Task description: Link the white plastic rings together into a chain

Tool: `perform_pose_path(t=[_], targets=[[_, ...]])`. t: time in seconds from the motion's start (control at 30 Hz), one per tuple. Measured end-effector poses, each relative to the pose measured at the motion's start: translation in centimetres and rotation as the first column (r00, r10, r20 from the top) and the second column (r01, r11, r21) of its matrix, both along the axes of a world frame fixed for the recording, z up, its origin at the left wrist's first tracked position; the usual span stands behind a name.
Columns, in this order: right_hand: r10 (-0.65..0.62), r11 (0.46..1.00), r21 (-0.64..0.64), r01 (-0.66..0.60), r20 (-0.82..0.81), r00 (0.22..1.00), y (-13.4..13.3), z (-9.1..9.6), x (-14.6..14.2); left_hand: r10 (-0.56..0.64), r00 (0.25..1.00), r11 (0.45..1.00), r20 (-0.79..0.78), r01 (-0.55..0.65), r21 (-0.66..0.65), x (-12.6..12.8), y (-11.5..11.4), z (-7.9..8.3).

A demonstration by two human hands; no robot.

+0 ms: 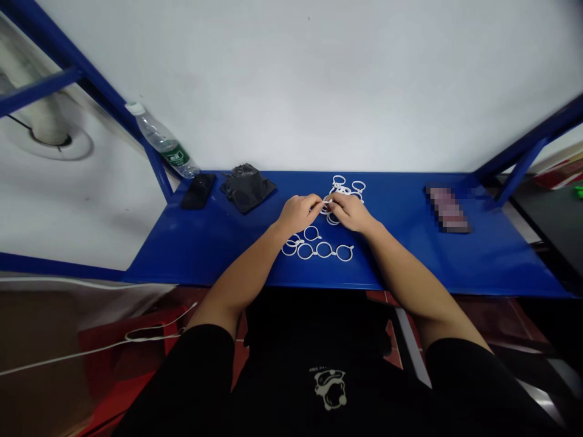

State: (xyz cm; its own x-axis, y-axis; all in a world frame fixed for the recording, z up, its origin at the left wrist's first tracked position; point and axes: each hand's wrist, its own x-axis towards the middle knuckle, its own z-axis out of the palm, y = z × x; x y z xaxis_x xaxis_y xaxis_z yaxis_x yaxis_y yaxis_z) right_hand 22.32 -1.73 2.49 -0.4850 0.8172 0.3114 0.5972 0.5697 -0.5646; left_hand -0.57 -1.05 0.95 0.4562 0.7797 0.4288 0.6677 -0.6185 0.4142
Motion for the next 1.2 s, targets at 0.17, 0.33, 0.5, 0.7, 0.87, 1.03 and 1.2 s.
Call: perform_pose_path(t=[0.17,0.33,0.5,0.7,0.87,1.03,1.2], targets=[[-0.029,0.999,0.035,0.029,0.005,1.0,0.4,-0.4,0.2,-0.052,0.999,0.998,-0.004,0.051,-0.027,0.1,-0.1,0.1],[-0.053,0.996,0.069,0.054,-0.015,0.998,0.6,-0.8,0.2,-0.126,0.992,0.986,-0.012,0.124,-0.111,0.1,-0.1,0.3],[-0.178,0.982,0.059,0.18,-0.038,0.983,0.6,-0.6,0.8,-0.13,0.991,0.957,-0.023,0.119,-0.266,-1.3,0.1,1.7],[-0.304,0.947,0.121,0.296,0.048,0.952,1.6,-0.8,2.0,-0.29,0.945,0.818,-0.15,0.164,-0.55,-2.6,0.5,2.4],[-0.379,0.911,0.192,0.364,0.046,0.924,1.7,-0.6,2.2,-0.277,0.943,0.884,-0.182,0.176,-0.432,-1.7,0.1,2.4],[-0.252,0.953,0.168,0.251,-0.018,0.968,0.7,0.2,1.3,-0.01,0.999,0.982,-0.043,0.002,-0.188,-1.0,0.0,1.9],[-0.012,0.999,0.042,0.012,0.001,1.0,0.2,-0.2,0.0,0.071,0.992,0.997,0.1,-0.07,-0.013,0.0,0.1,0.2]])
